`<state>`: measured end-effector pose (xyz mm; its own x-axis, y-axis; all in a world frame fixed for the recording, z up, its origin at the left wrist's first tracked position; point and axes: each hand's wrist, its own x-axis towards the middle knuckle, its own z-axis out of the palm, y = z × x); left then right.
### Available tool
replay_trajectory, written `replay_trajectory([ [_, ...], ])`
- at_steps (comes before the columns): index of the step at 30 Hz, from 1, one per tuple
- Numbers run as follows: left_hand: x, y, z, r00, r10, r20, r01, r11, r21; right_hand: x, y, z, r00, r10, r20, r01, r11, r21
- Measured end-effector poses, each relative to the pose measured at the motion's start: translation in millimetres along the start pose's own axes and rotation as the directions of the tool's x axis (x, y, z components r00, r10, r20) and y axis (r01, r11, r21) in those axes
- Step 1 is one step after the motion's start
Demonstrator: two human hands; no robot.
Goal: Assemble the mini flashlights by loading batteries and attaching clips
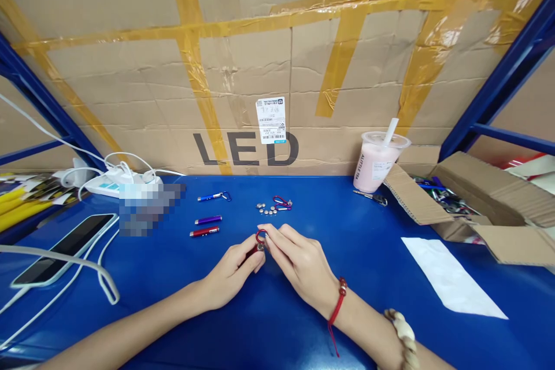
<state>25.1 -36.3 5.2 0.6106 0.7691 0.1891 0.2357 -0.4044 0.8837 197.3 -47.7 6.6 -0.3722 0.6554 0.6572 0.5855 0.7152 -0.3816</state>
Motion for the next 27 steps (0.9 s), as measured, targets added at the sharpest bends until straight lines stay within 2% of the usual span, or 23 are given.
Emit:
replay_trajectory([
  [6,0.8,2.1,1.3,1.000,-0.009,-0.011,0.009,1.000,-0.007,0.1,0.5,2.5,0.999,-0.005,0.034,0.005,1.000,-0.005],
  [14,0.9,1.9,-0.7,0.996,-0.019,-0.086,0.019,1.000,0.000,-0.2,4.1,2.8,0.996,0.069,0.057,-0.071,0.996,0.046],
  [20,2.9,-1.1,-6.3,0.994,-0.033,-0.106,0.045,0.992,0.121,3.1,10.8,0.4,0.990,0.082,0.112,-0.082,0.997,-0.003],
  [27,4.4,-5.0,-7.3,0.987,-0.068,-0.147,0.090,0.984,0.151,3.5,9.3,3.1,0.955,0.263,0.133,-0.279,0.954,0.114],
])
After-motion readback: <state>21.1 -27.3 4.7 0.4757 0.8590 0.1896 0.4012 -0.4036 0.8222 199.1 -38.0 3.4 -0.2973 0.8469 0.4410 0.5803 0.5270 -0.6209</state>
